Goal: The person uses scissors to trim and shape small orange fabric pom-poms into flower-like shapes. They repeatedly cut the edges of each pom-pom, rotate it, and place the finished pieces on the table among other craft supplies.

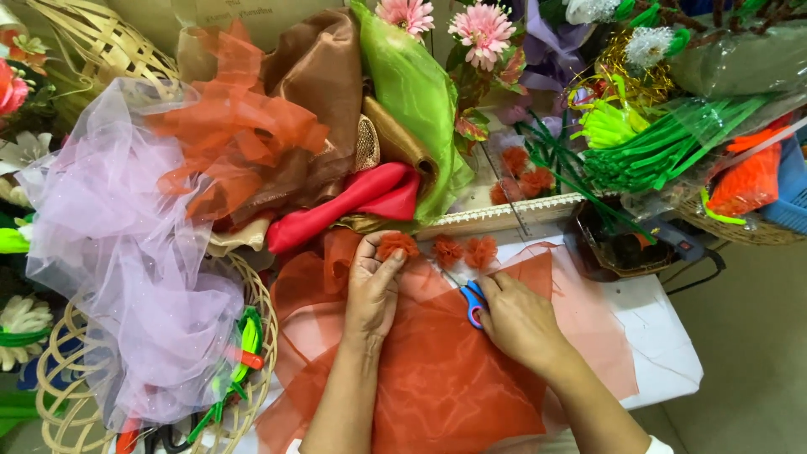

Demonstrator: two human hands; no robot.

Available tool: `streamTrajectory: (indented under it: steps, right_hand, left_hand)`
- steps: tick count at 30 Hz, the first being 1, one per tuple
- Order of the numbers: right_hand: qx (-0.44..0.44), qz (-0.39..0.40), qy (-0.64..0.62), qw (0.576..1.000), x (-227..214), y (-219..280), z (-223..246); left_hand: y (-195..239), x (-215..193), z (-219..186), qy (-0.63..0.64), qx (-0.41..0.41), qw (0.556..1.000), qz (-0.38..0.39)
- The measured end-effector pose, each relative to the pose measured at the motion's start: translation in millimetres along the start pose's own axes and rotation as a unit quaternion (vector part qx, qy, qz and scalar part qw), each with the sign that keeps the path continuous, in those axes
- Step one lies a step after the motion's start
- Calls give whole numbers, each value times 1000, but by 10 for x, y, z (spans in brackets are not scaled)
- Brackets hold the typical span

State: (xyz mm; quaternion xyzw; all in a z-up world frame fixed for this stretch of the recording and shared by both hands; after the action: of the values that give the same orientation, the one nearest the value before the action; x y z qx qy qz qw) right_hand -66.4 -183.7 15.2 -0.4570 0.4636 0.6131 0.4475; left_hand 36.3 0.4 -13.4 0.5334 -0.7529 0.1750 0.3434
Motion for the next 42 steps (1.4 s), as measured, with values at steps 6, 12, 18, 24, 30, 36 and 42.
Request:
streamTrajectory:
  steps: [6,12,18,24,30,36,42]
  right_hand:
    - [-6,-36,-171,985,-211,169,-192]
    - [29,-84,-482,872,-107,327,-464]
    - [-70,-46,-655,751,-32,277,-346]
    - [-196,-137,-733,637,32,18,-361]
    - [-197,-227,-692,657,-282,-451,29]
    - [-187,-217,-567,772,-116,-539,216]
    - [-226,-220,-405,858,-209,-354,291]
  left_hand:
    - [-9,-86,13,-5,-3,1000,2]
    - [60,55,-83,7,6,1000,15]
    - [56,68,-66,-15,23,1000,7]
    - [55,102,-63,29,5,1000,8]
    - [-6,-11,3,8,31,999,-33]
    - [-56,-151,78,-19,66,994,-83]
    - [44,-7,-4,-47,90,989,-108]
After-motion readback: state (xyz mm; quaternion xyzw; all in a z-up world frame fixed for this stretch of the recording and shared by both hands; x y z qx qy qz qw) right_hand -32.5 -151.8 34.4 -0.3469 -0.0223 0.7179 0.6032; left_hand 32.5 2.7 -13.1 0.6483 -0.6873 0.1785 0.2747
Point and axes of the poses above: each hand's wrist, its own y-axis away from the middle knuckle, its own x-axis out of the palm, z = x × y, the point moved 2 cm from there along -y, towards the middle knuckle, and after that the axes turned 14 degrees about -x, right-handed, at the moved point
